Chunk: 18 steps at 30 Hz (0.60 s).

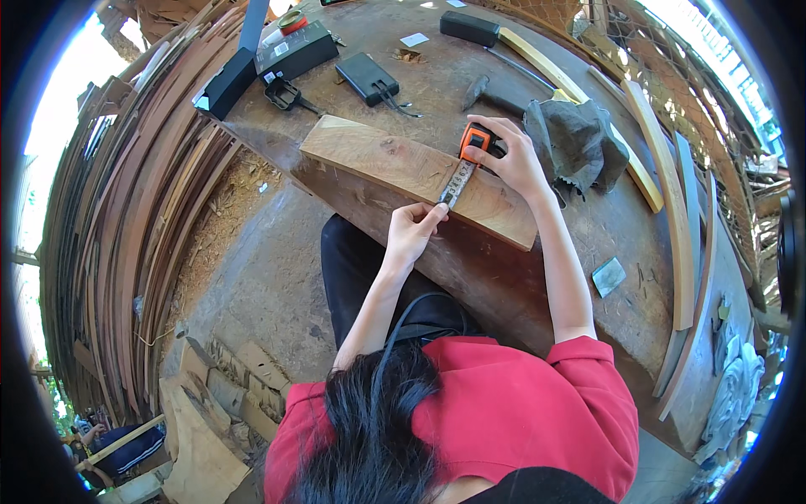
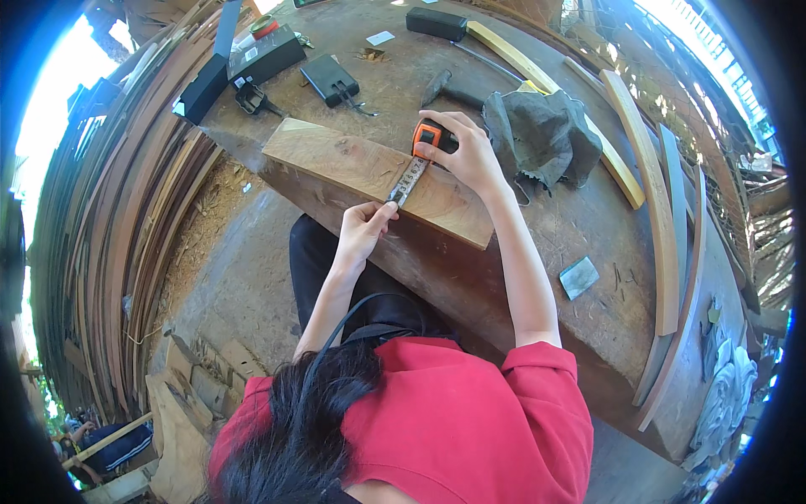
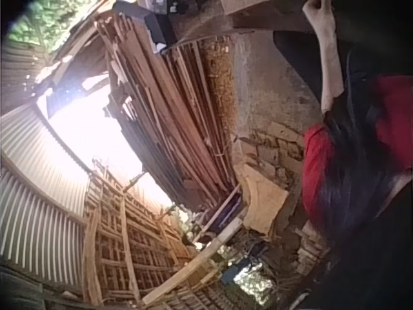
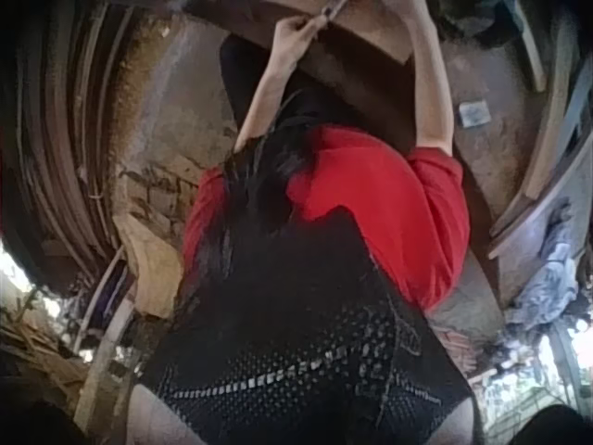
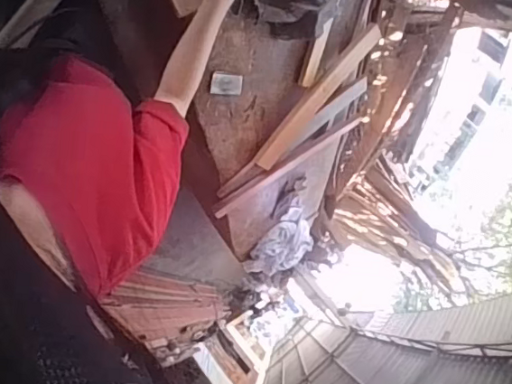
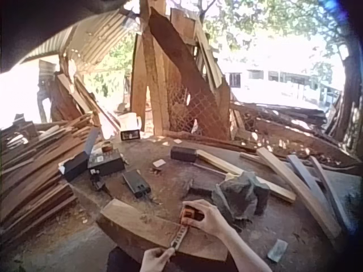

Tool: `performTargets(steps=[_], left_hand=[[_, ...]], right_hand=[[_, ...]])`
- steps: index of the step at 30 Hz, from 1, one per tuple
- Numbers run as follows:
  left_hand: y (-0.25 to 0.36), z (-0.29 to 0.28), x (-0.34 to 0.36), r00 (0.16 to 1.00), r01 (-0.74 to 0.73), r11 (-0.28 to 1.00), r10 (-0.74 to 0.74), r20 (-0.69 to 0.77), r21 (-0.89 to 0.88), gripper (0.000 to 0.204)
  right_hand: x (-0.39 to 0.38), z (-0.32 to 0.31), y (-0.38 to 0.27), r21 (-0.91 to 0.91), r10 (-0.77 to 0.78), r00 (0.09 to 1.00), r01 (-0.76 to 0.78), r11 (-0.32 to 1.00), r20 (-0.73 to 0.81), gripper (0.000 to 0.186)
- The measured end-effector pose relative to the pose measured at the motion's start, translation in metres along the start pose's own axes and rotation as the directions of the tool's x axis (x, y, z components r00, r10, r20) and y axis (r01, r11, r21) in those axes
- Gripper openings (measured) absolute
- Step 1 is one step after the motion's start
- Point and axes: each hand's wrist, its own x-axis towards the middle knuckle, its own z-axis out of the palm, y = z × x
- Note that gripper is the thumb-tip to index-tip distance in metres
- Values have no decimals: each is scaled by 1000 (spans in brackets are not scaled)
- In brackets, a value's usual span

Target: The person measures a rectangular wooden plank with a tape measure and marks a point on it. They then use a hammer to repeatedly strike the marked area on the wood, creating a dent or indentation.

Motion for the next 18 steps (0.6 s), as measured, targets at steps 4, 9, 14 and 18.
performTargets(steps=[4,9,14,18], left_hand=[[-1,0,0,1000,3,1000,-3,-4,11,30],[-2,-1,1,1000,3,1000,-3,-6,7,30],[-3,-1,1,1000,1,1000,-1,-1,2,31],[-3,-1,2,1000,4,1000,-4,-1,9,31]], right_hand=[[0,0,0,0,1,1000,-1,1000,0,54],[0,0,-1,15,9,1000,-9,1000,2,55],[0,0,0,11,10,1000,-10,1000,6,55],[0,0,1,20,11,1000,-11,1000,8,55]])
